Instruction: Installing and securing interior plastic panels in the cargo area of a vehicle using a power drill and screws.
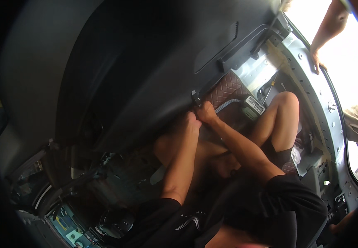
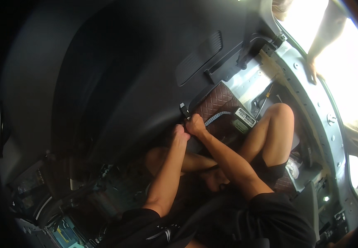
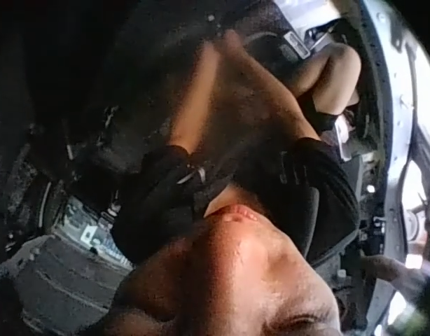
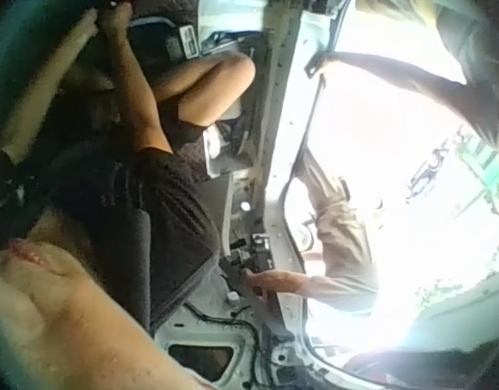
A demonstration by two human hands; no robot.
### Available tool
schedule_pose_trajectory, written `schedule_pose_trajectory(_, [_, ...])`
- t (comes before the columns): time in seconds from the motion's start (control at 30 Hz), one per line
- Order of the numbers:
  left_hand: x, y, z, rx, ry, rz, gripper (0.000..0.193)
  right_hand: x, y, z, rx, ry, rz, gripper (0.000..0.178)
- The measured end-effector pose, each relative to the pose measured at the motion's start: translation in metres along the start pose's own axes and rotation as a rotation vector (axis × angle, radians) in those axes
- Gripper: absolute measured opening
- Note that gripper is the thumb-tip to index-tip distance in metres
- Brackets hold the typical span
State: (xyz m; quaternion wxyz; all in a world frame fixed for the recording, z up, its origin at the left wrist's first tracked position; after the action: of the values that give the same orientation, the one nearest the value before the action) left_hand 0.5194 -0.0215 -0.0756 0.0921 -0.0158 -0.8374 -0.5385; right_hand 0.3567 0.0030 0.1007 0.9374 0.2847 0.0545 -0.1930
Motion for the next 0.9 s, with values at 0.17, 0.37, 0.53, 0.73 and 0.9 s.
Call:
schedule_pose_trajectory(0.17, [0.001, 0.012, -0.014, 0.079, 0.009, -0.03, 0.042, -0.006, 0.008, 0.001, -0.023, -0.102, -0.006, 0.025])
schedule_pose_trajectory(0.37, [-0.014, 0.034, -0.016, 0.117, 0.016, -0.05, 0.041, -0.016, 0.027, -0.002, 0.09, -0.249, -0.01, 0.026])
schedule_pose_trajectory(0.53, [-0.006, 0.072, -0.012, 0.176, -0.025, -0.214, 0.037, -0.014, 0.032, -0.006, 0.127, -0.231, 0.005, 0.027])
schedule_pose_trajectory(0.73, [0.042, 0.125, -0.016, 0.23, -0.003, -0.09, 0.032, -0.012, 0.033, -0.006, 0.047, -0.208, -0.019, 0.029])
schedule_pose_trajectory(0.9, [0.049, 0.139, -0.012, 0.247, 0.015, -0.025, 0.026, -0.013, 0.038, -0.006, -0.038, -0.224, -0.103, 0.031])
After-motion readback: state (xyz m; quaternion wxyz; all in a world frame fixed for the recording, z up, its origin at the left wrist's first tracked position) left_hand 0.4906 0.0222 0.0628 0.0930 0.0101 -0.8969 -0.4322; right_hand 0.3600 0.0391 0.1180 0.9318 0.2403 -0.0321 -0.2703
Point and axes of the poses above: each hand's wrist, its own y-axis away from the middle knuckle, its own x-axis out of the palm, z = x × y, the point moved 8 cm from there along -y, towards the middle knuckle, and after that the axes turned 10 degrees about -y, right-handed, at the moved point
